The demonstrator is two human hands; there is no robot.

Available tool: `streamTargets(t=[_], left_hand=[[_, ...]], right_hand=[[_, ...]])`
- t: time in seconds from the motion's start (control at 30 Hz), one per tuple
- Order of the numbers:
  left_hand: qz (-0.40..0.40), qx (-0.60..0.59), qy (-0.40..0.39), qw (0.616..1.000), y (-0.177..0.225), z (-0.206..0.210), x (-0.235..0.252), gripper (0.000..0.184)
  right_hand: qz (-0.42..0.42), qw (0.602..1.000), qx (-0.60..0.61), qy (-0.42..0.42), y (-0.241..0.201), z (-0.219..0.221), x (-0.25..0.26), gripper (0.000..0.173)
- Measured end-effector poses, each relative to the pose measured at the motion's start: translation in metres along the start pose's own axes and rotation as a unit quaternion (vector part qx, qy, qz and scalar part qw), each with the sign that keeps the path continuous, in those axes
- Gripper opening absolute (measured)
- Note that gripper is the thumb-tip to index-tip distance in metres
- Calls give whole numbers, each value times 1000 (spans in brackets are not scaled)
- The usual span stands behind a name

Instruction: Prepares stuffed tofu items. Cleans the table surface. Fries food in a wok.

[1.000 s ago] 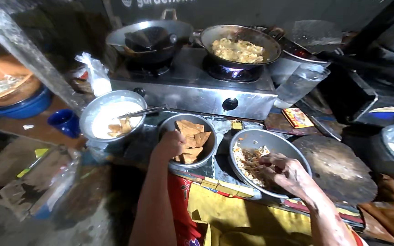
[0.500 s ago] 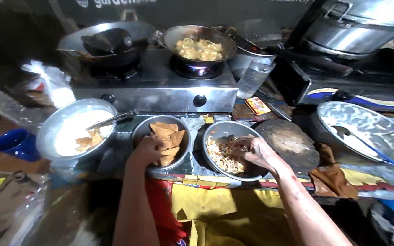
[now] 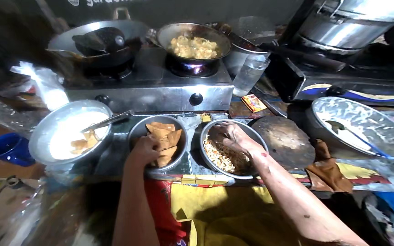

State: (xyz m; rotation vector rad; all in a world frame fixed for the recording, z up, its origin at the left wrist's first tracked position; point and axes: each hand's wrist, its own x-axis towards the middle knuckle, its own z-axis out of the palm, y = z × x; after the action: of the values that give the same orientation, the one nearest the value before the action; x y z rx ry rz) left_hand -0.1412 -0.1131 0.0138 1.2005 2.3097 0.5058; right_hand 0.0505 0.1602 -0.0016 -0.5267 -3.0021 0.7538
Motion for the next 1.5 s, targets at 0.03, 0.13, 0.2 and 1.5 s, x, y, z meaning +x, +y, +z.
streamTargets(t=[0.03,0.13,0.2,1.5], left_hand=[[-9,5,-3,1000,2,-1,1,17],[-21,12,-1,1000,5,0,2,15],[-28,11,7,1000,6,0,2,15],[-157,67,52,984,31,6,10,24]], right_hand=[[-16,1000,2,-21,-1,2,1,35],[-93,992,30,-74,-5,7,1,26],[-87,994,23,-70,-10,7,-2,22],[111,992,59,20,3,-34,-22,12]])
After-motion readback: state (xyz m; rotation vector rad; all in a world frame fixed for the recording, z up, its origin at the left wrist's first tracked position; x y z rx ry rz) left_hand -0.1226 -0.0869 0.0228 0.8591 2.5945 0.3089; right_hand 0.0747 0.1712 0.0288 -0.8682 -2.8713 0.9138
